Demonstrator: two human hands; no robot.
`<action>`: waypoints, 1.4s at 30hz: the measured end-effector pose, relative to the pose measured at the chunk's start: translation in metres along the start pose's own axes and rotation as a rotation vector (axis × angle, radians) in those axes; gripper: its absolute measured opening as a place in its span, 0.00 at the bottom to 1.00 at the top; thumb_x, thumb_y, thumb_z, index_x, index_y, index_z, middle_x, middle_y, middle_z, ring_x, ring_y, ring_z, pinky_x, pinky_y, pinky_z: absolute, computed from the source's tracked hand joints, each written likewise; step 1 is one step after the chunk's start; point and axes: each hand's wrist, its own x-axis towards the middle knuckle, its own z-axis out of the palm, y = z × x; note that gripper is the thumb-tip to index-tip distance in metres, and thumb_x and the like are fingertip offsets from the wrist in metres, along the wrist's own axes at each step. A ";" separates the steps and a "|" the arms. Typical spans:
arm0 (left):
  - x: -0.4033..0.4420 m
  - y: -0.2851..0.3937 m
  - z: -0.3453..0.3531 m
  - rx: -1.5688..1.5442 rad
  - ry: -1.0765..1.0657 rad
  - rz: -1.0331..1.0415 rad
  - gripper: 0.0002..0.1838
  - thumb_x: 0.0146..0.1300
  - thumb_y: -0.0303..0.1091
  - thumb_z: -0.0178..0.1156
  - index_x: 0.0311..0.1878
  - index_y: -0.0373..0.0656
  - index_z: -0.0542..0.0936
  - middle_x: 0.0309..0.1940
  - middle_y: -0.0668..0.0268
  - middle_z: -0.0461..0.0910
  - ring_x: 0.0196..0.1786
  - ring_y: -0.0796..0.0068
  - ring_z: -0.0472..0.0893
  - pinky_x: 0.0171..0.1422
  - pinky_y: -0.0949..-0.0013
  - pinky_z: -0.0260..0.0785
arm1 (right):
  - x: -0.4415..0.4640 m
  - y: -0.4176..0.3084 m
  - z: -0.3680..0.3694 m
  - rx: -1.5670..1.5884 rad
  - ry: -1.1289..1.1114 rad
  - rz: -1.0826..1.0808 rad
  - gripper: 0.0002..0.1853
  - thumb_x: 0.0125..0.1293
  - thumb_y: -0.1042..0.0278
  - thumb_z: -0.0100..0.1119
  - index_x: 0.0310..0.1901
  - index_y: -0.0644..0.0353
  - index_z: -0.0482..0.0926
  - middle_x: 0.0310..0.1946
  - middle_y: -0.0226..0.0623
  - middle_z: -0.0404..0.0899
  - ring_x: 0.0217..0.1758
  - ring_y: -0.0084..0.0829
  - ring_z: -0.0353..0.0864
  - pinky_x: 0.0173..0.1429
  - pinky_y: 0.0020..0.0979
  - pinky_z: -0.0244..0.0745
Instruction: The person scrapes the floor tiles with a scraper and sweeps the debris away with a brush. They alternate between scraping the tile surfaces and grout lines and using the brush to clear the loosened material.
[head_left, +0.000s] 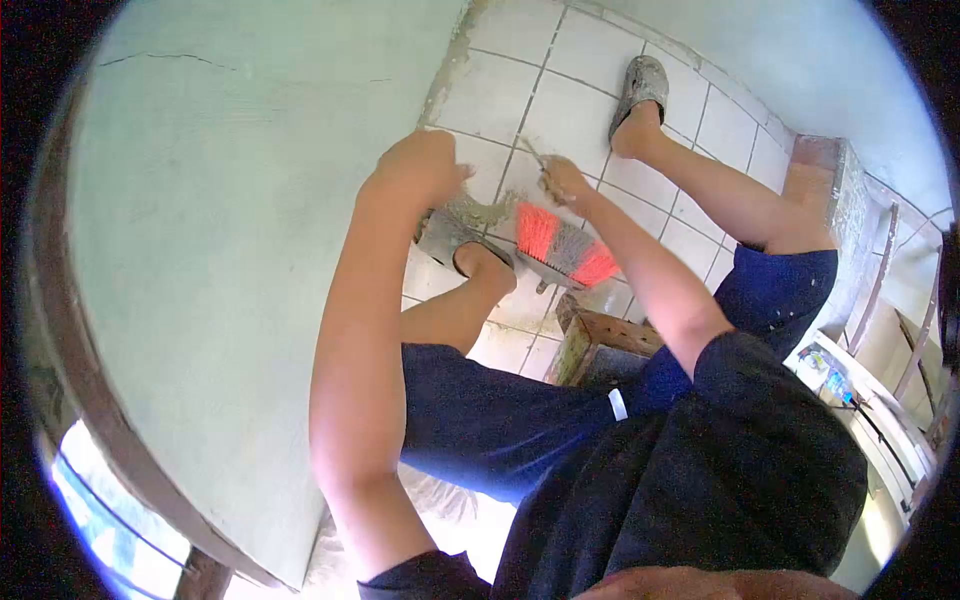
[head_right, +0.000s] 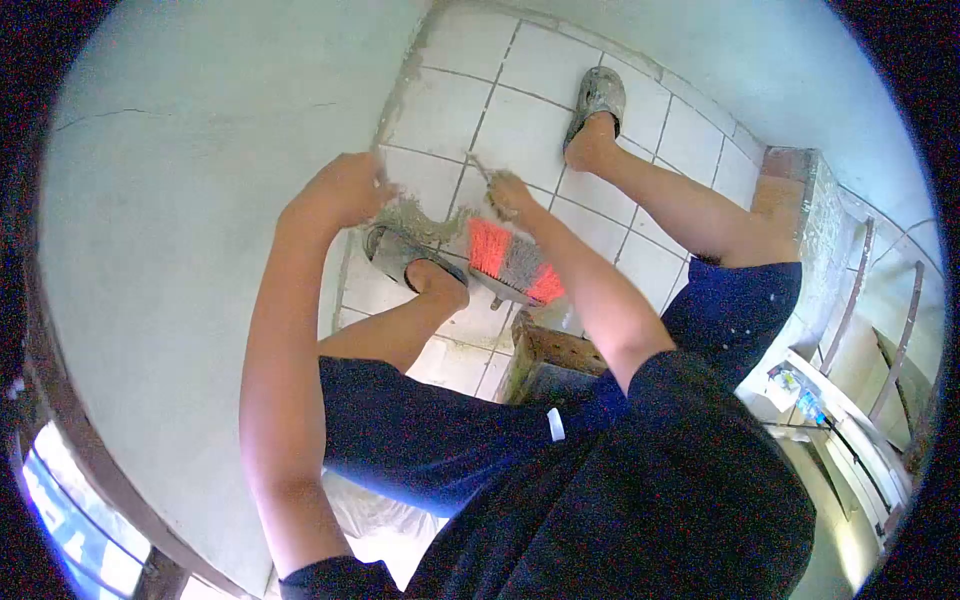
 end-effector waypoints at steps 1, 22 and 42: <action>0.005 0.006 0.000 -0.071 -0.013 0.038 0.23 0.60 0.50 0.62 0.38 0.33 0.82 0.38 0.48 0.83 0.44 0.52 0.83 0.49 0.56 0.74 | -0.014 -0.016 0.001 0.622 -0.058 0.304 0.12 0.67 0.63 0.45 0.38 0.60 0.76 0.22 0.36 0.77 0.19 0.31 0.75 0.22 0.36 0.70; 0.030 0.061 0.031 -1.175 0.086 -0.044 0.13 0.64 0.34 0.61 0.45 0.33 0.76 0.27 0.59 0.82 0.30 0.67 0.84 0.31 0.67 0.73 | -0.087 -0.054 -0.021 1.126 -0.427 0.347 0.18 0.68 0.62 0.48 0.55 0.62 0.69 0.38 0.46 0.76 0.31 0.37 0.79 0.30 0.38 0.78; -0.031 0.039 -0.046 -0.365 0.008 -0.267 0.16 0.60 0.35 0.60 0.43 0.29 0.78 0.29 0.53 0.83 0.23 0.65 0.84 0.29 0.64 0.76 | -0.179 0.042 0.091 -0.856 0.029 -0.046 0.63 0.43 0.57 0.75 0.75 0.37 0.38 0.71 0.66 0.42 0.73 0.65 0.47 0.71 0.67 0.46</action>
